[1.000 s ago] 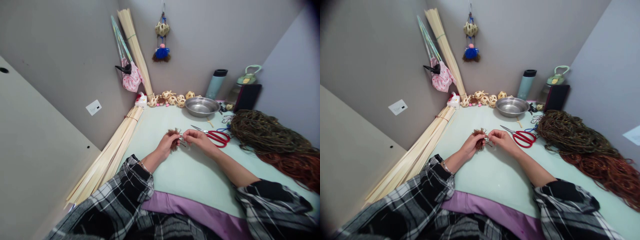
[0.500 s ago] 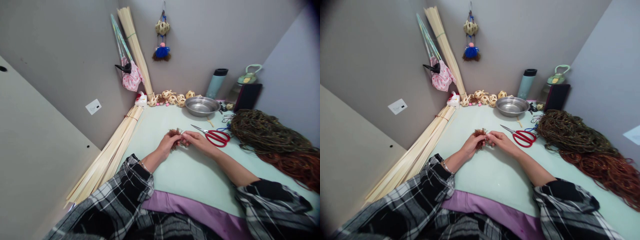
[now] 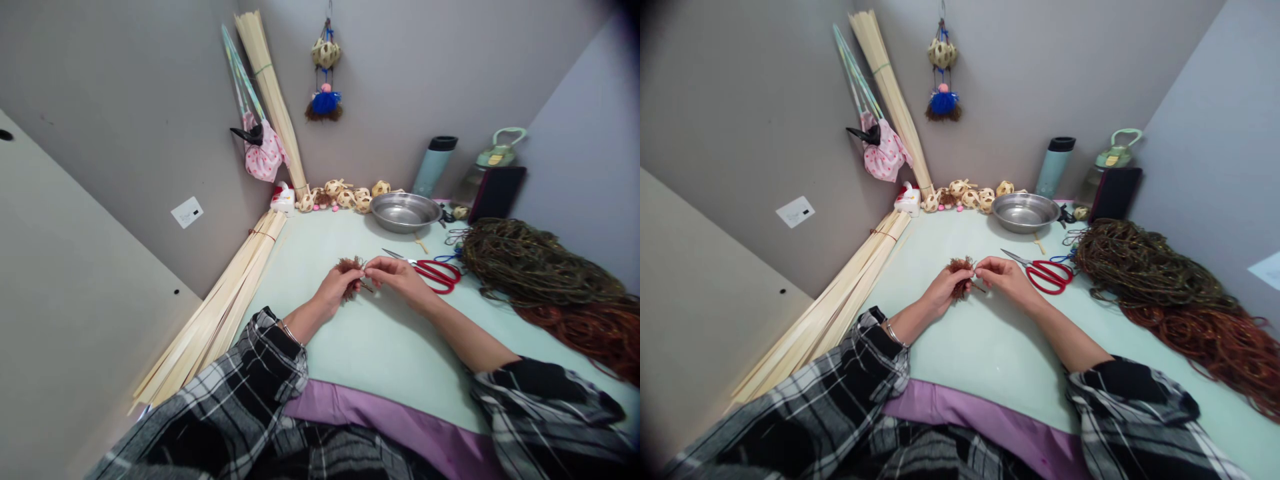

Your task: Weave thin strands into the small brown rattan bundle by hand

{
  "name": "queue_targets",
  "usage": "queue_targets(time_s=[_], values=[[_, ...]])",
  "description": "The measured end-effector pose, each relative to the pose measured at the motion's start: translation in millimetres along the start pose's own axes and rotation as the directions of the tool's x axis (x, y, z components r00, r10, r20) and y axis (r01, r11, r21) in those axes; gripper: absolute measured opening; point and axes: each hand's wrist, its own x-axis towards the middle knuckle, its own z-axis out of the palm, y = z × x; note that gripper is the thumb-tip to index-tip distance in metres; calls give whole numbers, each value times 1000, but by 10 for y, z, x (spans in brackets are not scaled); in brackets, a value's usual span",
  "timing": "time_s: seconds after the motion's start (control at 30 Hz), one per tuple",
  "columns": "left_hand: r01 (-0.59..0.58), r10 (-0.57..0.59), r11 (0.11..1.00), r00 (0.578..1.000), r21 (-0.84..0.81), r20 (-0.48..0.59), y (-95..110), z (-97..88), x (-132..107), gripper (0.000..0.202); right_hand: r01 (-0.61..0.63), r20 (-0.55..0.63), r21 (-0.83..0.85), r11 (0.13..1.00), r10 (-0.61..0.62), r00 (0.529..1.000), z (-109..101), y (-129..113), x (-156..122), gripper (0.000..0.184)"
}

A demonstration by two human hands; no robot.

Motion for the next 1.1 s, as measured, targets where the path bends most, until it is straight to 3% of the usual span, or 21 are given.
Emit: queue_targets(time_s=[0.57,0.77,0.93,1.1], values=[[11,-14,996,999,86,30,-26,-16,2,22,1,-18,-17,1000,-1,1000,-11,37,5,24],[5,-5,998,1000,-64,-5,-3,2,20,22,-23,2,11,1000,23,1000,20,17,17,22],[-9,13,984,1000,-175,25,-7,-7,40,23,-34,31,31,999,33,999,10,32,17,20],[-47,55,980,998,-193,36,54,15,7,21,-15,59,28,999,13,998,10,46,2,18]])
